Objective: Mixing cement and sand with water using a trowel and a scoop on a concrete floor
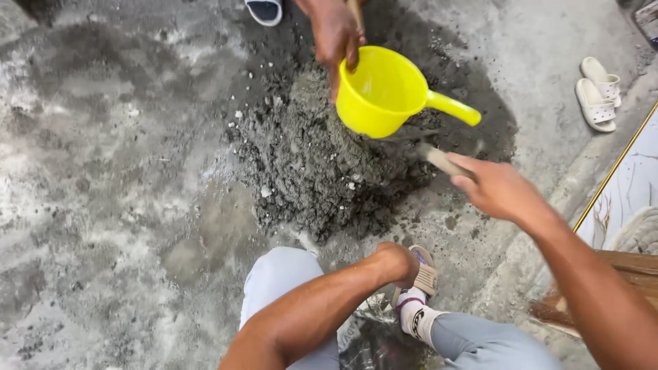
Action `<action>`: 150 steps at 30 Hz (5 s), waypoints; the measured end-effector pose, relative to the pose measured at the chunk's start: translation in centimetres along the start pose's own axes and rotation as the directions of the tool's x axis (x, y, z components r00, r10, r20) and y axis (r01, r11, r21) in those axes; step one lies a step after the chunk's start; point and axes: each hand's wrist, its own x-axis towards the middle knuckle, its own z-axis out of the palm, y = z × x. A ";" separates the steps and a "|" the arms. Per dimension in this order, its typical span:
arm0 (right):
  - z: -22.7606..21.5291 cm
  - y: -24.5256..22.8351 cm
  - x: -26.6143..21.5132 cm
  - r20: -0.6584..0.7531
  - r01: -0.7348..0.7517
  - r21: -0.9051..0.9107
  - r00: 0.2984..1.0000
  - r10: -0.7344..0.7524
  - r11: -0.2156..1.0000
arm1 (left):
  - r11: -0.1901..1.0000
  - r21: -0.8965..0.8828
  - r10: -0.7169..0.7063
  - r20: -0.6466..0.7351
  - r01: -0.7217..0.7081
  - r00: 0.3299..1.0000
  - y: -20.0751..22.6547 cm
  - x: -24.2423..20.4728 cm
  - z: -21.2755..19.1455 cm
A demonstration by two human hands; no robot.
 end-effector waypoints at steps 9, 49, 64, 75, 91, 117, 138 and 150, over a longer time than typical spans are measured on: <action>9.2 1.1 3.1 -0.052 0.067 -0.104 0.996 -0.073 0.992 | 0.998 0.002 -0.063 0.056 0.063 0.996 -0.5 0.6 0.3; 8.7 -8.3 8.3 -0.083 0.154 0.187 0.987 -0.140 0.970 | 0.976 0.212 0.045 0.016 -0.047 0.999 6.3 11.5 9.8; 3.3 -4.6 -0.7 0.044 0.018 0.091 0.999 -0.022 0.996 | 0.990 0.117 0.067 0.137 -0.084 0.988 2.7 1.4 2.7; 8.4 -7.4 13.8 -0.002 0.249 0.084 0.968 -0.249 0.965 | 0.989 0.103 0.095 0.111 -0.106 0.989 5.5 2.8 5.0; 5.9 -6.0 2.2 0.010 0.016 0.089 1.000 -0.017 0.996 | 0.974 0.184 0.107 0.144 -0.132 0.984 3.9 2.3 3.7; 13.5 -2.3 3.3 -0.370 0.280 -0.425 0.814 -0.447 0.861 | 0.999 0.015 0.032 0.047 -0.032 0.998 4.8 5.2 4.1; 5.0 -6.0 7.8 -0.099 0.448 -0.057 0.887 -0.451 0.892 | 0.992 0.124 0.029 0.079 -0.039 0.996 4.1 5.2 5.7; 14.0 2.3 8.8 -0.215 0.161 0.244 0.971 -0.109 0.956 | 0.980 0.165 0.090 0.108 -0.107 0.990 2.9 4.4 3.7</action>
